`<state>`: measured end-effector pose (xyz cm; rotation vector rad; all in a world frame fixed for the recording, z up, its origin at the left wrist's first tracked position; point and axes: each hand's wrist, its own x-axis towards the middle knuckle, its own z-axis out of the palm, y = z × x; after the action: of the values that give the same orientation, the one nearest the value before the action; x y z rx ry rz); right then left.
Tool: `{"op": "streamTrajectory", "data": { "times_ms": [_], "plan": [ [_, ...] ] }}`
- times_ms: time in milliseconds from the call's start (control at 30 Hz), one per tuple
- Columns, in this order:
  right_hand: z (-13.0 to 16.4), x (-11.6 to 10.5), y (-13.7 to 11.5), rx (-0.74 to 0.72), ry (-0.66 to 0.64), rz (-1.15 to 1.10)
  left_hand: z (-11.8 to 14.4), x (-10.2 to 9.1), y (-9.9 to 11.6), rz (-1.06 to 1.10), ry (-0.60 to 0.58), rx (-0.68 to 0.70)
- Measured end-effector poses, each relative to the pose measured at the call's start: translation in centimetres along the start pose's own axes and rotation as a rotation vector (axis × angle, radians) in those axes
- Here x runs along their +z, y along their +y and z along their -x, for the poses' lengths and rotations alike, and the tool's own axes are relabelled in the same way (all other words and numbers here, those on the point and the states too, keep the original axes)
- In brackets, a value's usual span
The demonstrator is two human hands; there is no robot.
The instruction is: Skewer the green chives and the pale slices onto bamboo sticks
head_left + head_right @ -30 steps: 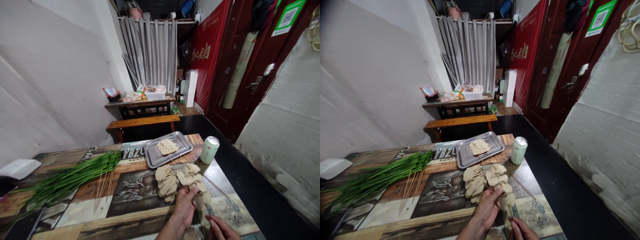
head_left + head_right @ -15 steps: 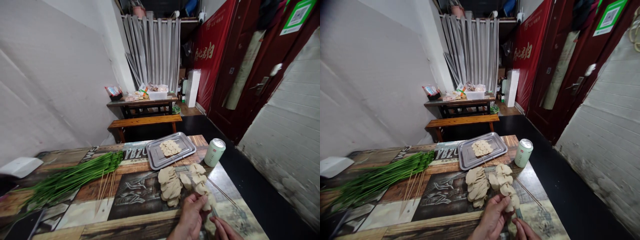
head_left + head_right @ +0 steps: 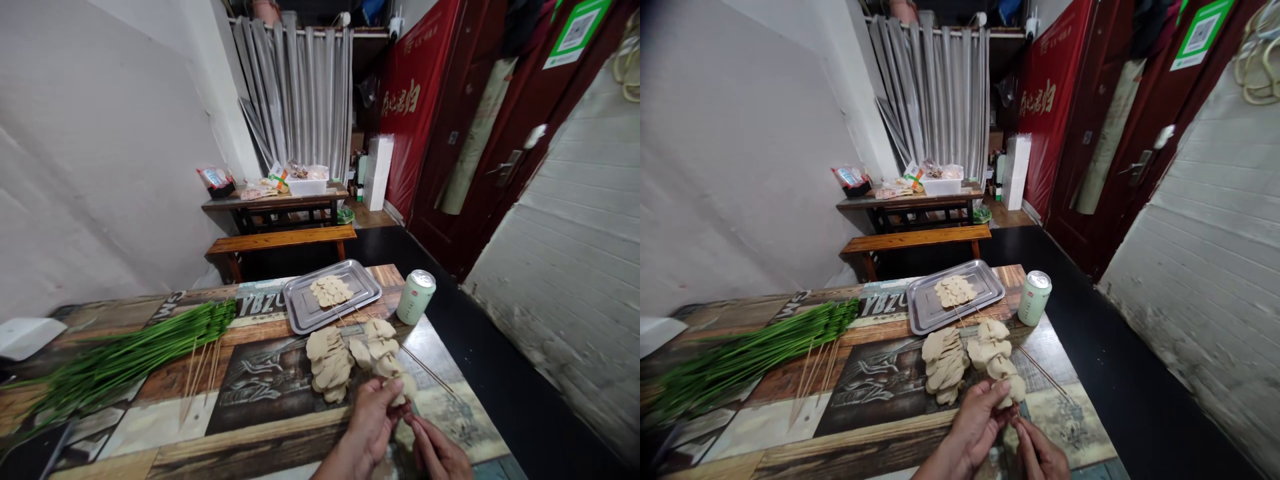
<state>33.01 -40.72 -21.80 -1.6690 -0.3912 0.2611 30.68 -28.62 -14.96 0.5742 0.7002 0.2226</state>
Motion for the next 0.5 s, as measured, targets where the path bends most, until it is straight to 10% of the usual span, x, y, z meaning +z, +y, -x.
{"op": "streamTrajectory", "data": {
  "times_ms": [500],
  "plan": [
    [0.2, -0.8, -2.3, -0.123, -0.106, 0.175, -0.5, 0.7, 2.2, -0.124, -0.068, 0.094]
  ]
}}
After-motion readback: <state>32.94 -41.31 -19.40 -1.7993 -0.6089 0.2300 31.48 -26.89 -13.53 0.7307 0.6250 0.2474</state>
